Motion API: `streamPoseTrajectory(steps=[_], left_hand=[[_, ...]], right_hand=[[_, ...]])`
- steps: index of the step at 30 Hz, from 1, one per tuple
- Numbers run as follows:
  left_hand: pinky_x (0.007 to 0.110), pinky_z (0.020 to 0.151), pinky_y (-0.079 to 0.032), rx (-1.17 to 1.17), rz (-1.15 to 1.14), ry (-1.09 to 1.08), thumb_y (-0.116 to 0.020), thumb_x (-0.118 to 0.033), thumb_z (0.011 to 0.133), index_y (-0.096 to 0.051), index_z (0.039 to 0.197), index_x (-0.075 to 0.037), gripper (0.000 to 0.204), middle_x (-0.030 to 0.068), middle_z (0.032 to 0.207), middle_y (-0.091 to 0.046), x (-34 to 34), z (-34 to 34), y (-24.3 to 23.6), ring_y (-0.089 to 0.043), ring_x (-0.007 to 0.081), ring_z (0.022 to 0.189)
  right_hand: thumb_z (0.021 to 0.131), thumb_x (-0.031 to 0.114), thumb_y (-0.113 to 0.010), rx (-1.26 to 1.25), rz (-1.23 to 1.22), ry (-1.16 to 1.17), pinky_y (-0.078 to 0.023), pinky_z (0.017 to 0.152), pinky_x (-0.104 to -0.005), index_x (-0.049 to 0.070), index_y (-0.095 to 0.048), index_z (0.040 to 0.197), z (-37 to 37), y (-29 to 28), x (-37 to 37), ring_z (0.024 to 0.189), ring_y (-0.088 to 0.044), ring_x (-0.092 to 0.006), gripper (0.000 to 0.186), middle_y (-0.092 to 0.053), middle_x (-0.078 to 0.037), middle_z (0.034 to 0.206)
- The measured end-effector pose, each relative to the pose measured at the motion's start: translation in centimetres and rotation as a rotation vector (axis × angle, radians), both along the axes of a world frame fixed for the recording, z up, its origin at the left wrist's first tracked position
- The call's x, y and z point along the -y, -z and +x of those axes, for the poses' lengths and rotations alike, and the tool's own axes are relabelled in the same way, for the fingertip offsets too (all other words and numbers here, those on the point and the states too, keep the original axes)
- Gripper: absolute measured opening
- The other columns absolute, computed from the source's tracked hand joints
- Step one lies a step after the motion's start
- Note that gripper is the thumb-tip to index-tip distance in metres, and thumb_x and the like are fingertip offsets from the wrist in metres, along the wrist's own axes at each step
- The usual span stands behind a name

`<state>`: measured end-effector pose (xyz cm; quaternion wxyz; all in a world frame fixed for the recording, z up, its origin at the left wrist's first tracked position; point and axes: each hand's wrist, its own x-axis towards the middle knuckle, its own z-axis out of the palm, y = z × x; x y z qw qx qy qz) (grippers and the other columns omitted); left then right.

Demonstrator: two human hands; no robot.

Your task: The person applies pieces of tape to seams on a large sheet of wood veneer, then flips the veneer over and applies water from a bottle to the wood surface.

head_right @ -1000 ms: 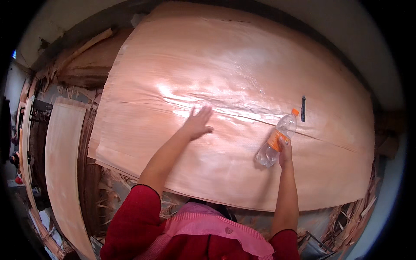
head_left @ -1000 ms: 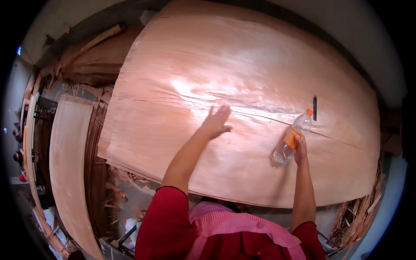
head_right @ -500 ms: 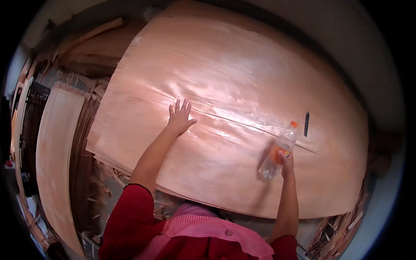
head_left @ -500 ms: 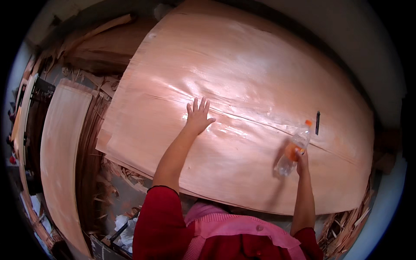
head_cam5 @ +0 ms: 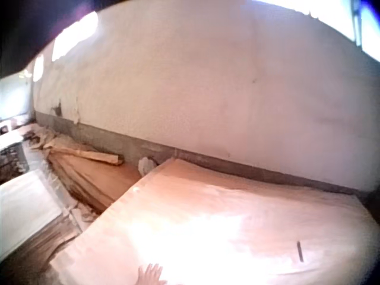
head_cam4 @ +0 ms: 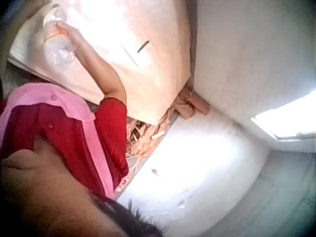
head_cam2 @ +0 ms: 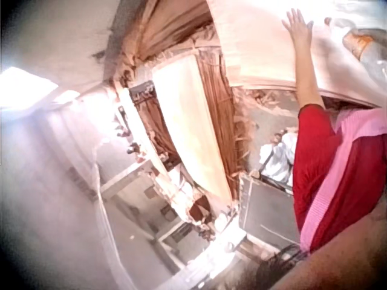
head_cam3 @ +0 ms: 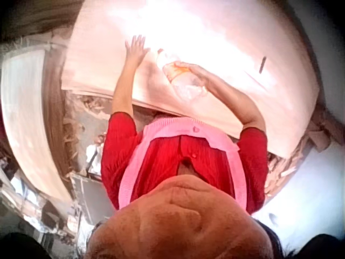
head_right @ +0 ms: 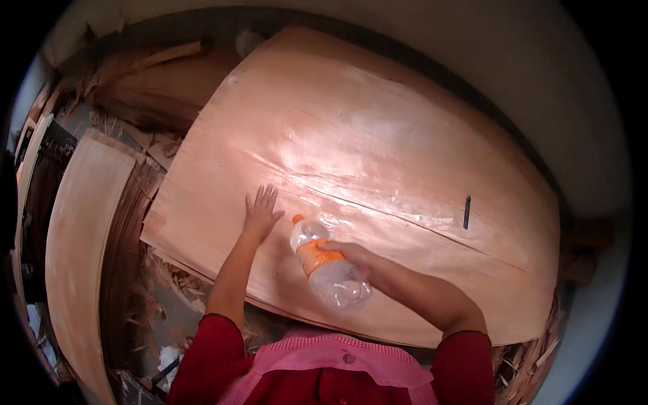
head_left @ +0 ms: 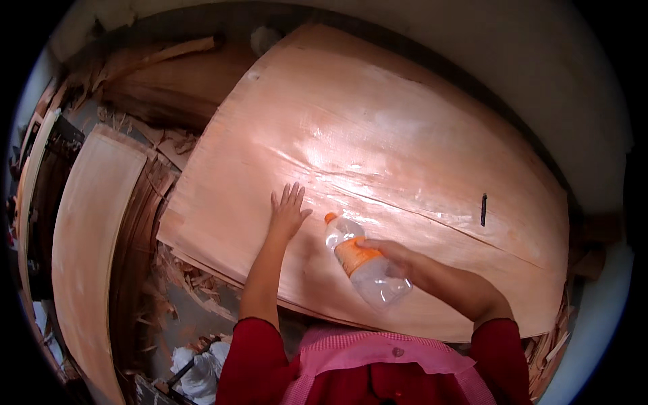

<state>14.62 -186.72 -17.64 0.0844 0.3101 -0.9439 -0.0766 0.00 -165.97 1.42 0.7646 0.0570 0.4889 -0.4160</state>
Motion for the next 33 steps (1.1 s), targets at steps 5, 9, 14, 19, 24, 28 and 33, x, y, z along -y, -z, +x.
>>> streamPoseTrajectory(steps=[5,9,14,19,24,28,33], left_hand=[[0.059,0.102,-0.012,0.024,0.059,-0.067,-0.048,-0.046,0.083,-0.029,0.136,-0.011,0.066,0.0060,0.144,-0.023,-1.4,4.3,0.0,-0.016,0.0256,0.134],[0.060,0.102,-0.010,0.040,0.106,-0.088,-0.052,-0.043,0.081,-0.029,0.136,-0.011,0.068,0.0063,0.143,-0.024,-4.2,8.1,0.5,-0.014,0.0285,0.134],[0.059,0.102,-0.009,0.223,0.183,-0.494,-0.057,-0.041,0.079,-0.025,0.137,-0.008,0.074,0.0076,0.145,-0.019,-6.8,17.5,3.9,-0.013,0.0302,0.134],[0.059,0.102,-0.011,0.217,0.198,-0.770,-0.055,-0.039,0.082,-0.019,0.139,-0.009,0.075,0.0094,0.147,-0.011,-7.2,22.8,6.5,-0.011,0.0314,0.134],[0.058,0.103,-0.011,0.418,0.093,-0.730,-0.054,-0.035,0.083,-0.017,0.140,-0.009,0.072,0.0098,0.148,-0.008,-8.5,19.1,3.9,-0.006,0.0311,0.135],[0.057,0.103,-0.009,0.397,0.050,-0.494,-0.054,-0.033,0.082,-0.018,0.139,-0.008,0.072,0.0108,0.148,-0.007,-15.5,10.3,-0.7,-0.005,0.0310,0.135],[0.059,0.102,-0.009,0.280,0.060,0.029,-0.058,-0.036,0.078,-0.027,0.136,-0.007,0.072,0.0137,0.145,-0.016,-30.7,-0.3,0.1,-0.011,0.0361,0.133]], right_hand=[[0.084,0.031,-0.057,-0.294,-0.284,0.159,-0.050,0.076,-0.0380,0.000,-0.047,0.115,-4.9,-4.8,8.2,0.084,-0.061,-0.0234,0.046,-0.059,-0.014,0.098],[0.080,0.035,-0.060,-0.388,-0.497,0.306,-0.051,0.075,-0.0365,0.001,-0.049,0.111,-10.0,-7.3,13.0,0.083,-0.061,-0.0235,0.047,-0.059,-0.014,0.097],[0.078,0.037,-0.063,-0.227,-0.520,0.167,-0.051,0.068,-0.0361,0.001,-0.050,0.111,-7.2,-4.7,11.8,0.082,-0.060,-0.0209,0.051,-0.060,-0.012,0.097],[0.076,0.031,-0.066,-0.332,-0.298,0.092,-0.051,0.067,-0.0339,-0.002,-0.049,0.112,-4.1,-1.2,4.0,0.082,-0.060,-0.0207,0.051,-0.059,-0.014,0.097],[0.079,0.037,-0.060,-0.166,-0.585,0.543,-0.053,0.071,-0.0375,-0.003,-0.045,0.113,-16.7,-4.2,-5.9,0.080,-0.062,-0.0253,0.054,-0.058,-0.016,0.095],[0.080,0.037,-0.059,-0.274,-0.699,0.874,-0.054,0.072,-0.0373,0.000,-0.045,0.113,-23.1,-4.8,-15.1,0.081,-0.062,-0.0239,0.052,-0.059,-0.016,0.094],[0.077,0.032,-0.065,-0.113,-0.581,0.664,-0.052,0.066,-0.0322,-0.003,-0.045,0.112,-21.4,-1.7,-24.3,0.075,-0.060,-0.0195,0.053,-0.059,-0.012,0.091]])
